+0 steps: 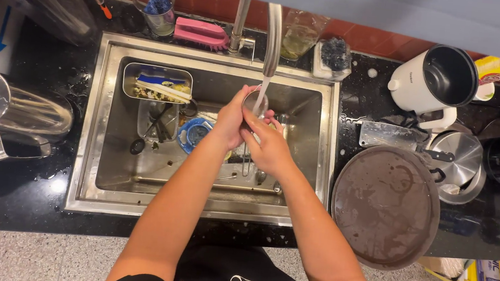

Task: Wash several cups, spoons, and a blue bowl in a kitchen sink.

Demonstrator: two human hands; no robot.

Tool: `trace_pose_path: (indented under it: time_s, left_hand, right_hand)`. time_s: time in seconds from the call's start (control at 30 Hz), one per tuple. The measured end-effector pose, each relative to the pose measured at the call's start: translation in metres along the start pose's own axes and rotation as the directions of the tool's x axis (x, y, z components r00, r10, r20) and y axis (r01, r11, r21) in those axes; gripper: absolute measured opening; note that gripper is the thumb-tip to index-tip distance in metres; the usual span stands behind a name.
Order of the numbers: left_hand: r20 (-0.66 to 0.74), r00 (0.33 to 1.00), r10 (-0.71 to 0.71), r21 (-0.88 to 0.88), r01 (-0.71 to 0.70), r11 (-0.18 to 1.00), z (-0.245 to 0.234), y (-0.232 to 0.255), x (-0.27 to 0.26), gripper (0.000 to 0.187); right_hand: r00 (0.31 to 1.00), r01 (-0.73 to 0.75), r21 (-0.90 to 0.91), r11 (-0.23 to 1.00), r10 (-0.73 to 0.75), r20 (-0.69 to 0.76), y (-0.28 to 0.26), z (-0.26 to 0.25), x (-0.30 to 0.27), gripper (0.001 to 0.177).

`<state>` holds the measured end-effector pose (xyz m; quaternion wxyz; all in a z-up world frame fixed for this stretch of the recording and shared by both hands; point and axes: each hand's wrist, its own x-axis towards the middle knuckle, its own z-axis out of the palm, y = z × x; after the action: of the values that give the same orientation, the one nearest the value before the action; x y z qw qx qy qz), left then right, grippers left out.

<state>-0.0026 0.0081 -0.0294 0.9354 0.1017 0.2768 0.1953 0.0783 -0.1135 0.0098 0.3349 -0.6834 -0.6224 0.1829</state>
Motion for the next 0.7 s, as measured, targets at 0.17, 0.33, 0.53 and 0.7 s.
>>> trace_pose_path:
  time_s: [0.17, 0.33, 0.53, 0.7]
  left_hand:
    - [-0.002, 0.868, 0.497, 0.178, -0.488, 0.854, -0.024, 0.005, 0.025, 0.034]
    - [-0.143, 0.832, 0.536, 0.489, -0.411, 0.769, 0.005, 0.007, -0.004, 0.037]
    - [0.304, 0.766, 0.567, 0.774, -0.545, 0.321, -0.015, 0.014, -0.069, 0.050]
    - [0.366, 0.784, 0.501, 0.785, -0.550, 0.287, -0.062, 0.039, -0.109, 0.060]
  right_hand:
    - [0.974, -0.092, 0.146, 0.985, 0.119, -0.194, 0.006, 0.001, -0.003, 0.049]
    - [0.909, -0.342, 0.762, 0.550, 0.398, 0.121, 0.022, 0.014, 0.001, 0.036]
    - [0.803, -0.564, 0.671, 0.482, 0.509, 0.310, 0.023, 0.014, 0.014, 0.037]
    - [0.917, -0.395, 0.366, 0.843, 0.339, 0.209, -0.078, 0.011, 0.047, 0.075]
